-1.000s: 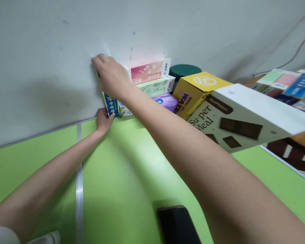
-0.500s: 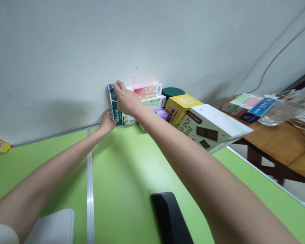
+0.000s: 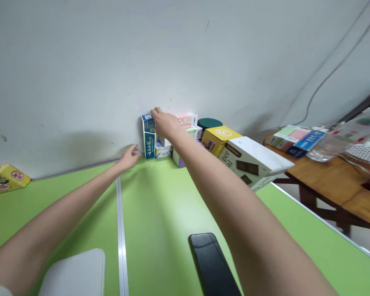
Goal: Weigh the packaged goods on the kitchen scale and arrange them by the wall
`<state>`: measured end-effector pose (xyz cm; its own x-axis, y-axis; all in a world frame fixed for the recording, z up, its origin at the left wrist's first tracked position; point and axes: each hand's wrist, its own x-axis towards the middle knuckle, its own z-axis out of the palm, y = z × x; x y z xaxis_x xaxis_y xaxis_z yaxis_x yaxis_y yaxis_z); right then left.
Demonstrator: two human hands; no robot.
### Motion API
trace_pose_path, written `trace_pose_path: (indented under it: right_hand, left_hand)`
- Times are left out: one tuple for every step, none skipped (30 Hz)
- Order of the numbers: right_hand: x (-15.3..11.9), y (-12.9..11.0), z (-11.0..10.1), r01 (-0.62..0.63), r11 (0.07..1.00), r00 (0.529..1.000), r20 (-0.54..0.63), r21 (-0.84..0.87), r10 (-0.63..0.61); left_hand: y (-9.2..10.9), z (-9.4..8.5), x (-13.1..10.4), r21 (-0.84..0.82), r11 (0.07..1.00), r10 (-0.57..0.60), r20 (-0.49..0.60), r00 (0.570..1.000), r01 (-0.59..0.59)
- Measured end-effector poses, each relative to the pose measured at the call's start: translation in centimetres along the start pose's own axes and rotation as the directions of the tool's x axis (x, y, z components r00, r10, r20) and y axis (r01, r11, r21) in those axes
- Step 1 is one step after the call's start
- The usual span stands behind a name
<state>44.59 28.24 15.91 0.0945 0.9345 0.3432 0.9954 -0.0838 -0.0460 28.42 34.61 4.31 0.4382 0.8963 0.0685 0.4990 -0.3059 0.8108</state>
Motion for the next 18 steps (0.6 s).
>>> trace_pose_path:
  right_hand:
    - [0.7, 0.2, 0.1, 0.004, 1.000, 1.000, 0.013, 0.000, -0.004]
    - [1.5, 0.4, 0.3, 0.013, 1.000, 1.000, 0.024, 0.005, -0.014]
    - [2.2, 0.6, 0.5, 0.024, 1.000, 0.999, 0.034, 0.011, -0.024]
    - [2.8, 0.9, 0.6, 0.029, 0.999, 0.999, 0.041, 0.016, -0.030]
    - [3.4, 1.1, 0.8, 0.025, 0.999, 0.998, 0.048, 0.022, -0.026]
    - [3.9, 1.3, 0.9, 0.012, 0.999, 0.998, 0.062, 0.030, -0.014]
    - [4.2, 1.5, 1.0, -0.007, 0.999, 0.997, 0.081, 0.041, 0.004]
    - [4.4, 1.7, 1.1, -0.028, 0.998, 0.995, 0.101, 0.056, 0.022]
    - [4.5, 1.8, 1.2, -0.048, 0.996, 0.992, 0.119, 0.078, 0.038]
    - [4.5, 2.0, 1.3, -0.065, 0.992, 0.990, 0.133, 0.112, 0.050]
    - [4.4, 2.1, 1.4, -0.078, 0.985, 0.989, 0.140, 0.154, 0.056]
    - [4.3, 2.3, 1.6, -0.090, 0.976, 0.989, 0.134, 0.199, 0.064]
    - [4.2, 2.6, 1.7, -0.097, 0.966, 0.990, 0.124, 0.239, 0.068]
    - [4.1, 2.9, 1.9, -0.096, 0.959, 0.992, 0.109, 0.268, 0.069]
    - [4.1, 3.4, 2.2, -0.087, 0.956, 0.994, 0.089, 0.281, 0.064]
    - [4.1, 3.8, 2.4, -0.073, 0.957, 0.996, 0.065, 0.282, 0.057]
    - [4.1, 4.4, 2.6, -0.057, 0.959, 0.998, 0.039, 0.277, 0.048]
    - [4.2, 4.9, 2.9, -0.040, 0.961, 0.999, 0.018, 0.275, 0.037]
  left_hand:
    - [-0.4, -0.2, -0.2, -0.003, 1.000, 0.000, 0.022, 1.000, 0.000]
    - [-1.0, -0.5, -0.3, -0.006, 1.000, -0.004, 0.044, 0.999, 0.004]
    - [-1.5, -0.8, -0.4, -0.011, 1.000, -0.012, 0.064, 0.998, 0.013]
    - [-2.2, -1.0, -0.5, -0.016, 1.000, -0.023, 0.082, 0.996, 0.025]
    - [-2.8, -1.3, -0.5, -0.021, 0.999, -0.038, 0.096, 0.995, 0.040]
    - [-3.4, -1.4, -0.6, -0.027, 0.998, -0.053, 0.106, 0.993, 0.056]
    - [-4.0, -1.5, -0.5, -0.032, 0.997, -0.070, 0.111, 0.991, 0.074]
    - [-4.4, -1.5, -0.5, -0.037, 0.995, -0.086, 0.112, 0.990, 0.090]
    - [-4.8, -1.4, -0.4, -0.041, 0.994, -0.101, 0.110, 0.989, 0.106]
    - [-5.0, -1.2, -0.3, -0.046, 0.992, -0.112, 0.106, 0.988, 0.118]
    - [-5.1, -0.9, -0.2, -0.051, 0.991, -0.119, 0.103, 0.988, 0.125]
    - [-5.1, -0.4, 0.0, -0.057, 0.990, -0.121, 0.099, 0.988, 0.127]
    - [-4.9, 0.1, 0.2, -0.065, 0.990, -0.119, 0.098, 0.988, 0.126]
    - [-4.8, 0.7, 0.3, -0.074, 0.990, -0.115, 0.098, 0.989, 0.122]
    - [-4.5, 1.4, 0.5, -0.084, 0.989, -0.109, 0.099, 0.989, 0.118]
    - [-4.3, 2.1, 0.7, -0.096, 0.989, -0.104, 0.101, 0.990, 0.113]
    - [-4.0, 2.8, 0.8, -0.109, 0.988, -0.098, 0.101, 0.990, 0.109]
    - [-3.8, 3.6, 0.9, -0.122, 0.987, -0.091, 0.100, 0.991, 0.103]
